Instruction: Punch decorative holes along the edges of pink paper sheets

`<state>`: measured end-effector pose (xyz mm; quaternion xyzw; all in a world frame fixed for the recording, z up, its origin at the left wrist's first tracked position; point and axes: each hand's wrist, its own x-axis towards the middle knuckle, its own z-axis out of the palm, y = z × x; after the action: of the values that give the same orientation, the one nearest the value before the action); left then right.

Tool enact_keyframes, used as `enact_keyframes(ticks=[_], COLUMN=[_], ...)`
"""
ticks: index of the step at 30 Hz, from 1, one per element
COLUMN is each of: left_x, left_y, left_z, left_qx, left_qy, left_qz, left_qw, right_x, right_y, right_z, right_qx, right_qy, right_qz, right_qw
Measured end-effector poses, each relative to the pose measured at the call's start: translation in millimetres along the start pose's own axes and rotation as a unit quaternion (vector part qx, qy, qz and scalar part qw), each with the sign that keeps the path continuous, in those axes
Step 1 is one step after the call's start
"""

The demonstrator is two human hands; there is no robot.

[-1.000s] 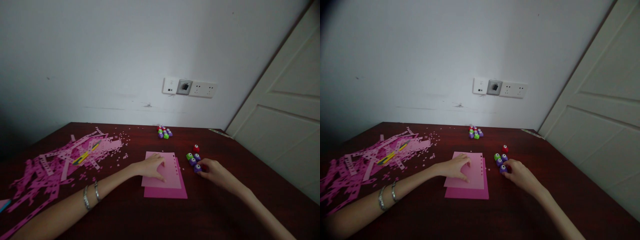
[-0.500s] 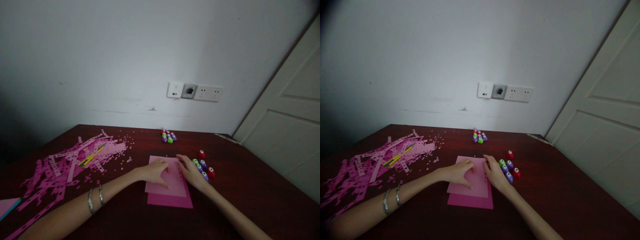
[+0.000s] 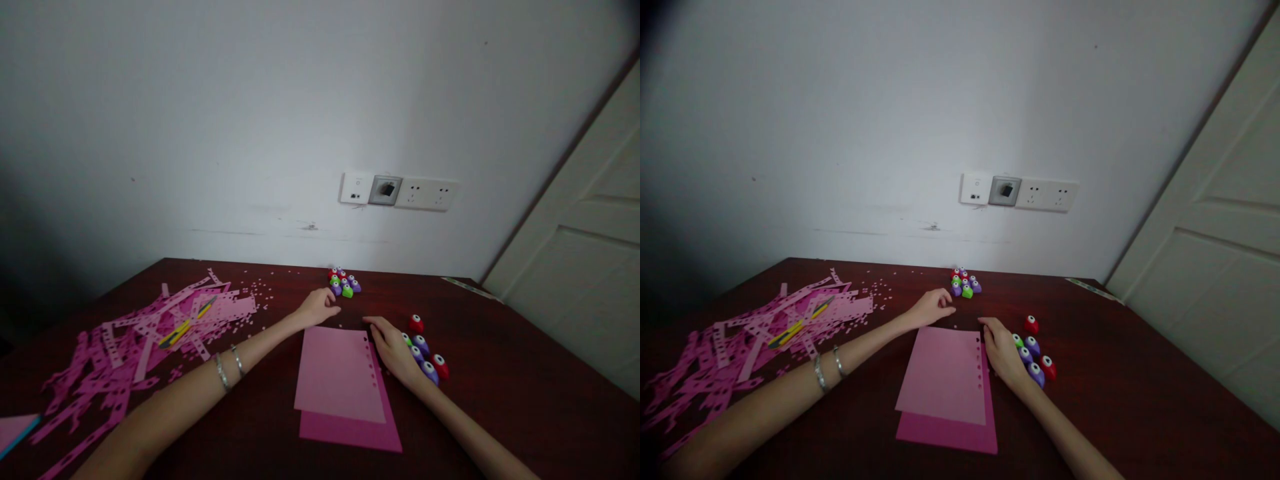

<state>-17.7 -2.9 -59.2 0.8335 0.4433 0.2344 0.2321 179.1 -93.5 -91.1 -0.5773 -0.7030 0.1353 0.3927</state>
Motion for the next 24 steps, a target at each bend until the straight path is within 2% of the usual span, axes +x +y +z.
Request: enact_keyframes(ticks=[1, 3, 8, 18, 24], left_x=[12, 31, 54, 57, 50], left_y=[-6, -17, -29, -28, -21], left_z=[-0.7, -0.2, 10.4, 21.1, 8.9], left_qx=[0.045, 0.104, 0.138, 0.124, 0.094], left_qy=[0.033, 0.057, 0.057, 0.091, 0.111], left_qz=[-0.005, -0.021, -0.049, -0.045, -0.020], left_qw=[0.998, 0.993, 0.988, 0.987, 0.989], right_x=[0, 0, 0, 0, 0], right_y=[0, 1, 1, -2, -3], right_z=[0, 1, 0, -3, -4], right_qx=[0.001, 0.002, 0.005, -0.010, -0.013], right_qy=[0.000, 0.000, 0.000, -0.008, -0.004], right_qz=[0.000, 0.000, 0.002, -0.004, -0.006], right_qw=[1.000, 1.000, 1.000, 1.000, 1.000])
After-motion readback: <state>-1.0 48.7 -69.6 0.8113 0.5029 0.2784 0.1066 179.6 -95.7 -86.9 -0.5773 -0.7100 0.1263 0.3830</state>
